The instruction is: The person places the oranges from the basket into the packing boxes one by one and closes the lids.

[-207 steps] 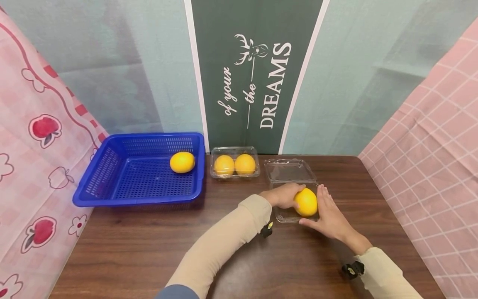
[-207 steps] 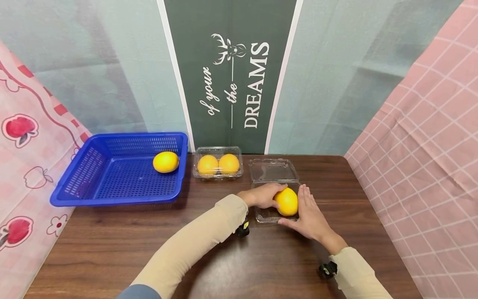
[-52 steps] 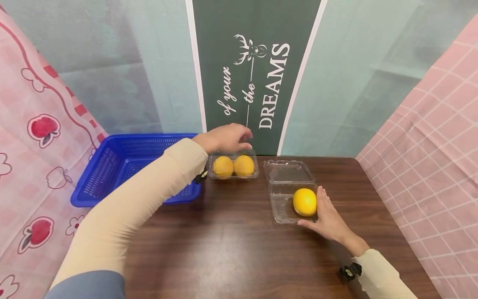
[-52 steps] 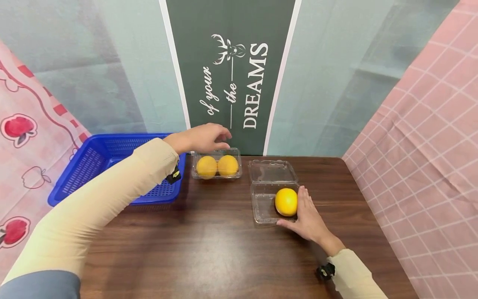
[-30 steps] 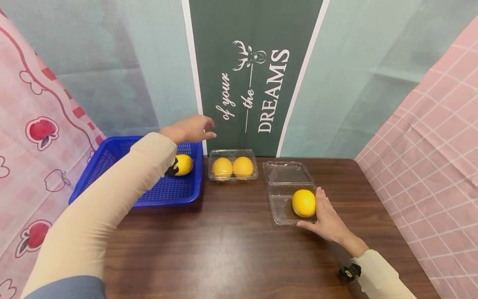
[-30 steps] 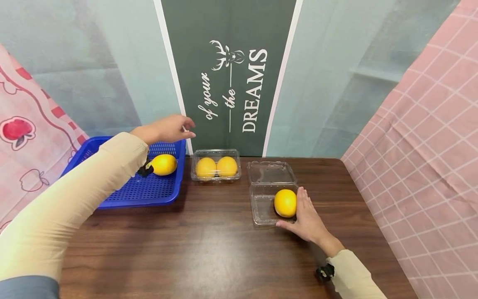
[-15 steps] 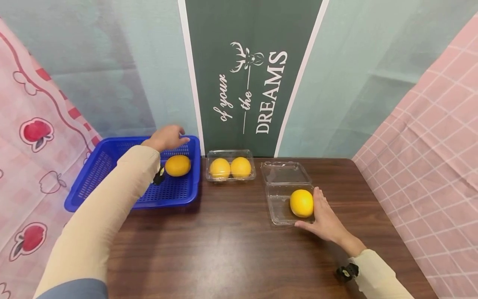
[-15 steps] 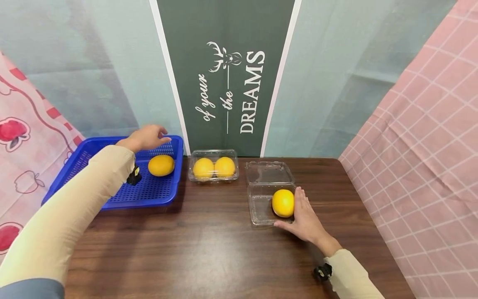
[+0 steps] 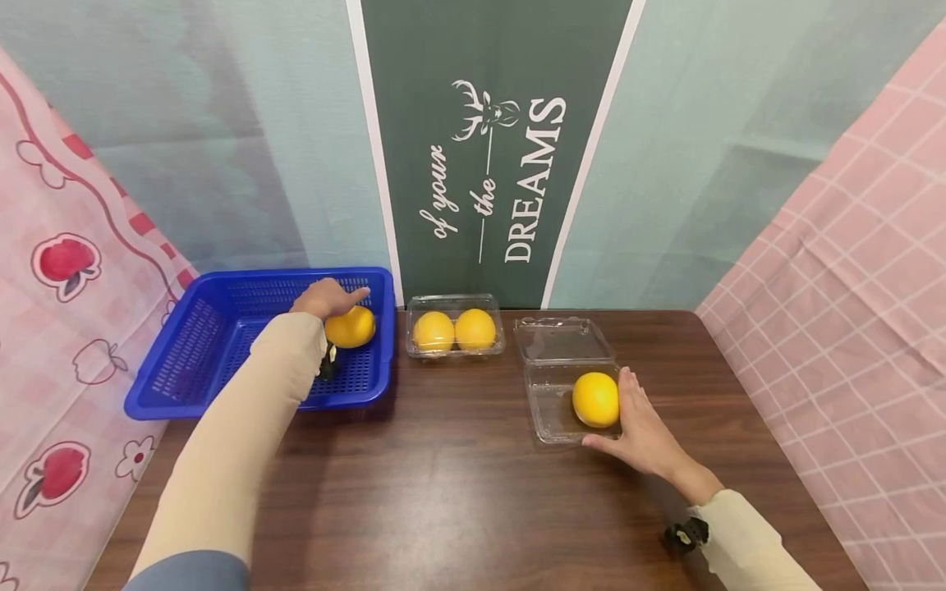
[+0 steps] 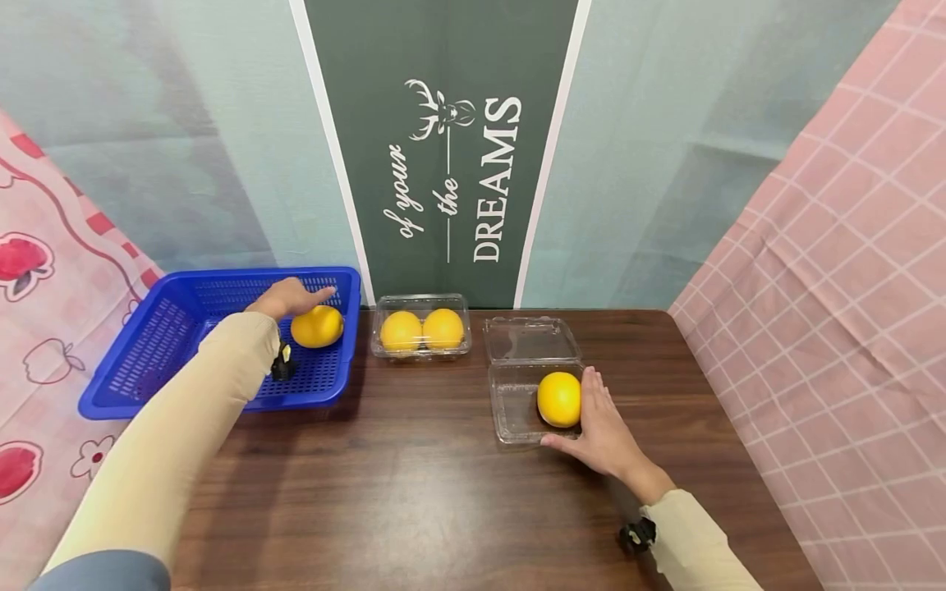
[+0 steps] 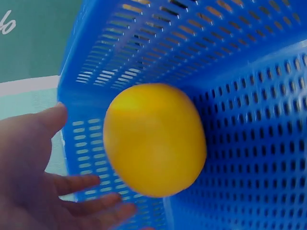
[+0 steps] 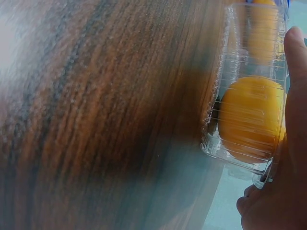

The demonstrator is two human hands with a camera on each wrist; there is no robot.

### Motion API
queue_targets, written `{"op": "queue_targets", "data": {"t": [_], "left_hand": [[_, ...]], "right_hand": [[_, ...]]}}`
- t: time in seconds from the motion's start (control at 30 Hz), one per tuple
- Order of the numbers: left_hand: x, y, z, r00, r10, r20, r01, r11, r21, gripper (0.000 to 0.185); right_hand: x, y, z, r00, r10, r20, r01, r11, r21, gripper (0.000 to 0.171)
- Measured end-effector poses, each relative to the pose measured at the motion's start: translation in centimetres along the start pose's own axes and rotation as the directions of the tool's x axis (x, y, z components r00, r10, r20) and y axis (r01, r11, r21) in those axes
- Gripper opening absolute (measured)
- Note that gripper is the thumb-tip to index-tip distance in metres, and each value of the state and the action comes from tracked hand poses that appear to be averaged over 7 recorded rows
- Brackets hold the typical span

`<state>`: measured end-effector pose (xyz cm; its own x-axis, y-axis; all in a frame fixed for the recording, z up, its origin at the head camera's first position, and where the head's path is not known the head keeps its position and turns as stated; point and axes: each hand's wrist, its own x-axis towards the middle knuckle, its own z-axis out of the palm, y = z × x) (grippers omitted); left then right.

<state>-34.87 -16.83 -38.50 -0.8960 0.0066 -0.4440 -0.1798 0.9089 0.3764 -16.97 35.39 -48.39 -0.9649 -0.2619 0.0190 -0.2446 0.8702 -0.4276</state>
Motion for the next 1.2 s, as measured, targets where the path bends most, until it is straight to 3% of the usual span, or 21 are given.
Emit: {"op": "queue_targets", "data": {"t": [0.17, 0.3, 0.47, 0.77, 0.93, 1.2], "left_hand": [[0.9, -0.1, 0.6, 0.984, -0.068, 0.162, 0.073, 0.997, -0.024, 0.104], [1.2, 0.1, 1.0, 0.973, -0.090, 0.212, 0.089, 0.996, 0.014, 0.103], [1.2, 0.3, 1.3, 0.978, -0.079, 0.193, 0.067, 0.996, 0.064, 0.100], [1.8, 0.2, 2.3, 0.987, -0.102, 0.123, 0.107, 0.994, -0.034, 0.088], [1.9, 0.4, 2.5, 0.993, -0.068, 0.094, 0.072, 0.996, -0.043, 0.080], [2.2, 0.5, 2.4, 0.990, -0.074, 0.119, 0.082, 0.995, -0.060, 0.097]], "right_hand": [[0.1, 0.1, 0.1, 1.000, -0.002, -0.002, 0.002, 1.000, 0.001, 0.133], [0.2, 0.0, 0.0, 1.000, -0.003, 0.002, 0.003, 1.000, 0.010, 0.133], [0.5, 0.0, -0.4, 1.000, -0.003, 0.005, 0.003, 1.000, 0.013, 0.133], [1.0, -0.1, -0.7, 1.000, 0.010, 0.023, -0.010, 1.000, 0.014, 0.133], [1.2, -0.2, -0.9, 0.999, 0.024, 0.034, -0.024, 1.000, 0.015, 0.134], [1.5, -0.2, -1.0, 0.999, 0.031, 0.039, -0.032, 0.999, 0.017, 0.134]]}}
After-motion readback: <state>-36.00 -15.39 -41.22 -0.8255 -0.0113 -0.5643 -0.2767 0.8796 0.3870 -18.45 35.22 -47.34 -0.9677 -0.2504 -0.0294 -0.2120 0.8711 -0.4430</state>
